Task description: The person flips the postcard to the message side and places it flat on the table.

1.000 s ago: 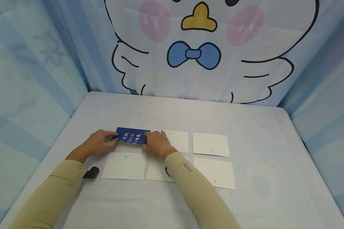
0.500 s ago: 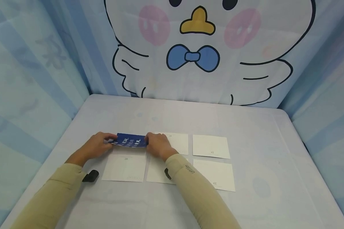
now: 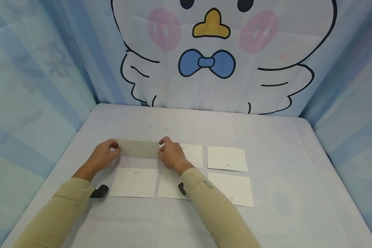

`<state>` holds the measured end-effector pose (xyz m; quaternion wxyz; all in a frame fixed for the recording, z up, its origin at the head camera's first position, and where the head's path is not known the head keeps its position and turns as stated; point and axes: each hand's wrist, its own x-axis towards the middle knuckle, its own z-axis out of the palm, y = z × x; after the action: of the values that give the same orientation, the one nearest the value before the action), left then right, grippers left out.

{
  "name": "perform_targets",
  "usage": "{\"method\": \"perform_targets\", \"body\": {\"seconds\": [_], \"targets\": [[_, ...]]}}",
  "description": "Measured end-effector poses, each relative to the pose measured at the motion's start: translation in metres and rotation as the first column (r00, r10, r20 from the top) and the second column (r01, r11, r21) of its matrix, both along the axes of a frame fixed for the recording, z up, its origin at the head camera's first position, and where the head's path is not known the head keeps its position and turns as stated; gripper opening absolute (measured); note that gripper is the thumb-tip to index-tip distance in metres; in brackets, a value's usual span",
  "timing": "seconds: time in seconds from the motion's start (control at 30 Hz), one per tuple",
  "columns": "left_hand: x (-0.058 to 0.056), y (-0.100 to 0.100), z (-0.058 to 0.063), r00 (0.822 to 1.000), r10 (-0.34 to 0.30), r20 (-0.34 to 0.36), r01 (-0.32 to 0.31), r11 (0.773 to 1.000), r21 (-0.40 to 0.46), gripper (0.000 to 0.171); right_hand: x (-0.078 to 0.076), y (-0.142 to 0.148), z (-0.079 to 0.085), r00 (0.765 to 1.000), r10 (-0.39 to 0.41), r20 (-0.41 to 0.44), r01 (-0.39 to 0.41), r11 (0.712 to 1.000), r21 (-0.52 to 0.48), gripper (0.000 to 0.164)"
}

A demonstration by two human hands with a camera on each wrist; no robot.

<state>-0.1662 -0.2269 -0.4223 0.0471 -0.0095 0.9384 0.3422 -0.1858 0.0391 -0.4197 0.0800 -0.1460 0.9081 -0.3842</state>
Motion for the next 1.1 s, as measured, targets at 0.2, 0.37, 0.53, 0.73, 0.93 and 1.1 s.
{"method": "perform_targets", "body": {"seconds": [0.2,0.37,0.53,0.73,0.93,1.1], "targets": [[-0.0014,0.0002,0.0025,0.997,0.076,-0.019,-0.072,0.985,0.155,0.035,0.0023,-0.0008,0.0008,0.996,-0.094,0.008,0.094,0.983,-0.156,0.029],[-0.0007,-0.0004,0.0022,0.994,0.099,-0.038,-0.085,0.959,0.270,0.034,0.0027,-0.0020,-0.0010,0.988,-0.148,-0.036,0.137,0.968,-0.210,0.025],[-0.0008,0.0015,0.0024,0.992,0.126,-0.012,-0.119,0.961,0.249,0.034,0.0018,-0.0020,-0.0028,0.987,-0.148,-0.069,0.131,0.970,-0.205,0.024],[-0.0022,0.0046,0.0031,0.993,0.116,-0.015,-0.111,0.977,0.184,0.038,0.0016,-0.0019,-0.0006,0.992,-0.116,-0.055,0.107,0.983,-0.149,0.037],[-0.0019,0.0050,-0.0014,0.995,0.096,-0.022,-0.093,0.989,0.119,0.044,0.0051,-0.0028,-0.0007,0.996,-0.084,0.014,0.085,0.992,-0.088,0.041],[-0.0017,0.0063,-0.0029,0.996,0.087,-0.028,-0.084,0.992,0.089,0.043,0.0060,-0.0035,-0.0027,0.997,-0.078,0.006,0.078,0.994,-0.076,0.041]]}}
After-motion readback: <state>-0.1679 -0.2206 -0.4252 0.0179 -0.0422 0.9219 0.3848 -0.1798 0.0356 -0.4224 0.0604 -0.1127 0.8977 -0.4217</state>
